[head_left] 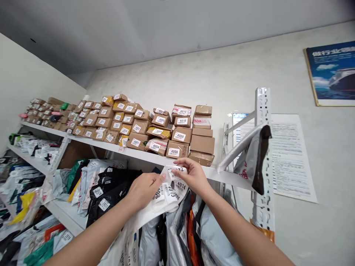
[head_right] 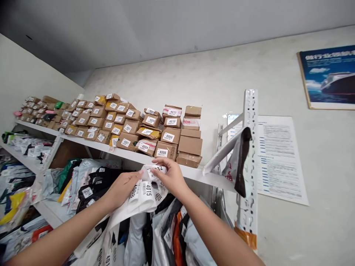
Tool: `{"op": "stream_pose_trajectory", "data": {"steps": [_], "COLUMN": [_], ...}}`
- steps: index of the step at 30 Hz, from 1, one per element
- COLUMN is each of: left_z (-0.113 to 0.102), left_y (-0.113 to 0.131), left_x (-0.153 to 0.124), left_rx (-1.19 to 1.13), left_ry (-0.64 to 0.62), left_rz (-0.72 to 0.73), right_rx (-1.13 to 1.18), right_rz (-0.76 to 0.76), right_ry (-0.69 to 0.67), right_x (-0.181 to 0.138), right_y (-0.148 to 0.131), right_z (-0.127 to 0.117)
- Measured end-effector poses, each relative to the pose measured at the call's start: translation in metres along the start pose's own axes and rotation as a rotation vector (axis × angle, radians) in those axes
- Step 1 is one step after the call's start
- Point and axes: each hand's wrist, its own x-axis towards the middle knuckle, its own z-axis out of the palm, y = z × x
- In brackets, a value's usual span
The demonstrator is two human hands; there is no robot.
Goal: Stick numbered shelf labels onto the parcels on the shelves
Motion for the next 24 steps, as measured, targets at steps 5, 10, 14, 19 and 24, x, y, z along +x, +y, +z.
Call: {"op": "stream_pose_trajectory", "data": {"steps": [5, 10, 14, 19, 24], "left_z": [0.007, 0.030, 0.034, 0.027, 0.017], "left_y": [0.004, -0.004, -0.015, -0.036, -0.046], "left_x": [-0.006, -0.010, -0.019, -0.033, -0.043], "left_rx": [0.043, -0.316, -0.361, -0.391, -0.444], "left_ry": [-0.113, -0.160, -0.102, -0.082, -0.062], "left_rz": [-0.070, -0.108, -0.099, -0.155, -0.211], "right_rx": [0.092, 0.143, -0.173, -0.948, -1.279], "right_rz": [0.179, 0.242, 0.134, -0.306, -0.223], "right_ry": [0.147, 0.038, 0.138, 0.387, 0.341], "right_x": [-0.025, -0.044, -0.031, 0.068, 0.185], "right_y": [0.010, 0.006, 0.001, -0.007, -0.005], "right_z": [0.004, 0.005, -0.008, -0.030, -0.047]}}
